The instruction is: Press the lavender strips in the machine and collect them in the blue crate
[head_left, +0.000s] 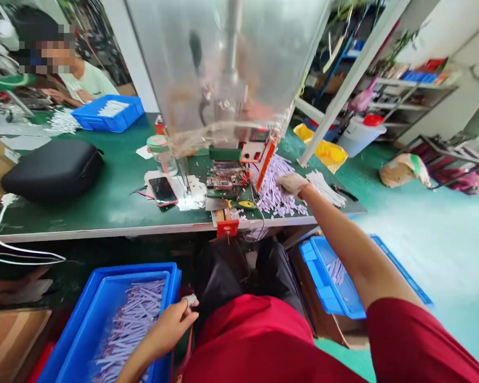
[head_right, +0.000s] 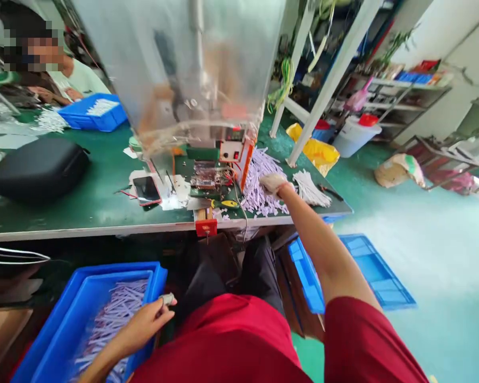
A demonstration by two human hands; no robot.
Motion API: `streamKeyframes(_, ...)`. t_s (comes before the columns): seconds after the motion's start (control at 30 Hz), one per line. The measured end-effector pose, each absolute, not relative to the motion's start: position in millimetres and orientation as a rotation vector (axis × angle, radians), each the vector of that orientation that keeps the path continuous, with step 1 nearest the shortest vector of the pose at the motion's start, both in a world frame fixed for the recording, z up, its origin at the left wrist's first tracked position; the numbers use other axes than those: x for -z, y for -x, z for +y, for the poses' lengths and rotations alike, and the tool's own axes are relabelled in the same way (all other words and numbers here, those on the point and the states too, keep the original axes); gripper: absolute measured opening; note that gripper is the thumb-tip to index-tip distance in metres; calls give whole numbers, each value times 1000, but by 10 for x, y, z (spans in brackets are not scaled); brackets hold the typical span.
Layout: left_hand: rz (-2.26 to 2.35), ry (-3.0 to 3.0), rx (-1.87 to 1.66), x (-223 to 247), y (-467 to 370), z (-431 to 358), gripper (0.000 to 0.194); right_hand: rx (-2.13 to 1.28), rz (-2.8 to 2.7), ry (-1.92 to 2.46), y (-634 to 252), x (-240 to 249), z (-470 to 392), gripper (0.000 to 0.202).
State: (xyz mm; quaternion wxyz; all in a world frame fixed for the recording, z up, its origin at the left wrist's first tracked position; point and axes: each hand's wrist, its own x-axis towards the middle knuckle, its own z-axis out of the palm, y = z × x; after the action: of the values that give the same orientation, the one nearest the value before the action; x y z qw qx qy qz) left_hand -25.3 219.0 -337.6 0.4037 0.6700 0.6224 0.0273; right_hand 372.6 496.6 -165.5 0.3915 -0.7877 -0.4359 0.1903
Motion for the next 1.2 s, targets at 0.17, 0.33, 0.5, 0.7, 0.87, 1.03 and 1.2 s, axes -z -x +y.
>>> streamKeyframes(0.17,1418,-1790,-302,2865,92,2719,37,-802,-1227,1621,-3705,1732,4613,20)
streamKeyframes(0.33,1197,-1752,-300,2695,-12,2869,33,-1073,-1094,1367,-3609,2086,4261,28)
streamKeyframes(0.5,1301,-1691,-271,2630,-47,3136,32,-1408,-1179,1230,-3186,2300,4181,41)
streamKeyframes(0.7,1462,-1583,-470,2818,-272,3280,34,-1537,-1386,1103,-2671,2353,4482,45)
streamKeyframes(0.87,1417,-1285,-642,3218,-519,2816,35,-1582,-1317,1019,-2473,2450,4625,43)
streamKeyframes(1.03,1493,-1043,-796,3513,-323,2214,44,-1543,-1264,956,-2344,2498,4654,39)
streamKeyframes(1.2,1629,-976,-837,3577,18,2131,54,-1536,-1155,1021,-2227,2522,4727,39)
